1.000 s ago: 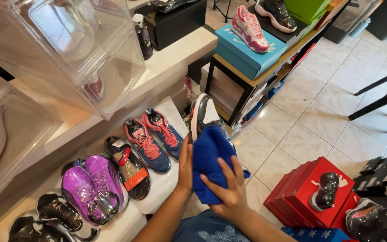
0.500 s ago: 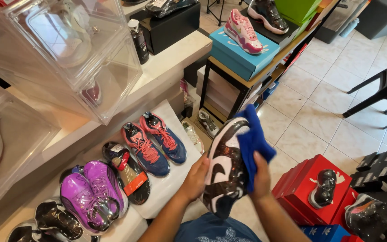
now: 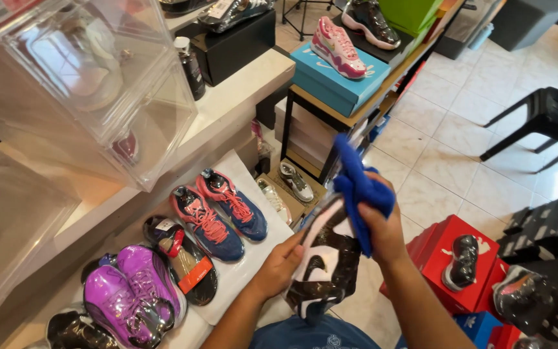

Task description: Cleaning and organizing shoeboxes and shoes using a cloth

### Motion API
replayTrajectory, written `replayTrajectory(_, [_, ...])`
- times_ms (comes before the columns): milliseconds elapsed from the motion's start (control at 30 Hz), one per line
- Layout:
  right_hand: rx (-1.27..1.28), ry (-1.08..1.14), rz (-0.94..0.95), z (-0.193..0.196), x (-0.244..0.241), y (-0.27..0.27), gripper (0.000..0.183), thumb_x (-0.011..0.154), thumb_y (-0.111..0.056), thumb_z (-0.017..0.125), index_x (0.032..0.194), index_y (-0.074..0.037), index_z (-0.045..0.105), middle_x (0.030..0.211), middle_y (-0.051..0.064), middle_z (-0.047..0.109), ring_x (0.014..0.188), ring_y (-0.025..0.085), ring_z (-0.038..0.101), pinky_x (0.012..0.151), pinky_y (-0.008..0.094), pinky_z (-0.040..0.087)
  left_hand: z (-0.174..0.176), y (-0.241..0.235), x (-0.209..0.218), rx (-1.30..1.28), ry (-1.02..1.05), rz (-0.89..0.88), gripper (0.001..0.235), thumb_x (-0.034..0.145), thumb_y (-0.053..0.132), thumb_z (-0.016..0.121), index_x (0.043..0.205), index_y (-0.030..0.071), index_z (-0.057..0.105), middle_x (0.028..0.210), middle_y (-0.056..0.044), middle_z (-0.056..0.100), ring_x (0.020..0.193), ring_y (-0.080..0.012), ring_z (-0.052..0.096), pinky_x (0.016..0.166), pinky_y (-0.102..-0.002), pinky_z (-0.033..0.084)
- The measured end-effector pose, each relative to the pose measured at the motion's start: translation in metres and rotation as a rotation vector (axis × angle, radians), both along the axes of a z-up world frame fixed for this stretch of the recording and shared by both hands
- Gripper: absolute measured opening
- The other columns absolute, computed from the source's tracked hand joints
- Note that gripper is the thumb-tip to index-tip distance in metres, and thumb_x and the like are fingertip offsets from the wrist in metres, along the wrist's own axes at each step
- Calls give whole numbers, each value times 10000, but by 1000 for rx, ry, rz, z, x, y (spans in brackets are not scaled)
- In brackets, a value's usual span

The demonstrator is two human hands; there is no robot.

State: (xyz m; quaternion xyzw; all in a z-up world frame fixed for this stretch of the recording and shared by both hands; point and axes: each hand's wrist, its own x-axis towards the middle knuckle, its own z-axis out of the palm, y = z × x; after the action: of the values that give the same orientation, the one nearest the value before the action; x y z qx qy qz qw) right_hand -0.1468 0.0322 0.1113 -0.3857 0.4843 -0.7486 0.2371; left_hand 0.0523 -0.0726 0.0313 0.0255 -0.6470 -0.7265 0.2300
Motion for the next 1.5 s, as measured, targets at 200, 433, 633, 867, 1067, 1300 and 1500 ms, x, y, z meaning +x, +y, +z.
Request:
replayTrajectory(200, [185, -801, -47, -72, 26, 12, 638, 895, -531, 553, 1346, -80, 568, 1130, 159, 655, 915, 241, 619, 763, 395, 511, -31, 0, -5, 730, -76, 23, 535, 1045, 301, 413, 1453, -23, 532, 1302, -170, 670, 1072, -209, 619, 934, -318, 491])
replayTrajectory(433, [71, -1120, -232, -74, 94, 7, 504, 964, -493, 493, 1286, -131, 631, 1217, 93, 677, 1044, 233, 624, 940, 412, 485, -27, -12, -20, 274, -22, 614, 121, 987, 137, 582, 947, 26, 605, 805, -48, 592, 727, -132, 508, 703, -261, 448])
replayTrajectory(633, [70, -1030, -536, -86, 85, 24, 550, 968, -409, 492, 1366, -39, 576, 1316, 141, 647, 1128, 238, 594, 979, 355, 454, 6, 15, -36, 33, -38, 86, 1040, 841, 854, 469, 1497, 52, 384, 1525, -224, 451, 1412, -398, 440, 1117, -589, 387])
replayTrajectory(867, [-11, -726, -725, -178, 25, 41, 298, 805, -31, 717, 1100, -19, 685, 1009, 151, 695, 890, 232, 667, 823, 397, 545, -42, 19, -122, -436, -63, 646, 652, 822, 331, 804, 1376, 55, 599, 1213, -173, 669, 1123, -365, 650, 987, -446, 501])
replayTrajectory(1067, [36, -693, -829, -231, -114, 1, 326, 670, 24, 845, 984, -33, 776, 946, 173, 737, 866, 279, 706, 821, 494, 577, -139, 26, -219, -145, 148, 465, 838, 876, 715, 570, 1437, 93, 576, 1269, -103, 562, 1266, -243, 451, 1149, -437, 312])
replayTrajectory(1300, [269, -732, -726, -277, -163, 32, 354, 692, 6, 807, 1041, -20, 756, 962, 167, 738, 852, 262, 688, 796, 457, 557, -169, 81, -296, -101, 311, 268, 789, 923, 724, 521, 1215, 5, 665, 1327, -239, 622, 1418, -454, 430, 1208, -567, 233])
replayTrajectory(1500, [226, -651, -703, -220, -232, 183, 380, 709, -9, 777, 1087, -9, 740, 974, 162, 739, 841, 248, 674, 776, 428, 541, -3, 116, -335, 312, 403, -73, 551, 1073, 161, 396, 1598, 93, 245, 1749, -143, -21, 1625, -337, -26, 1260, -625, 139])
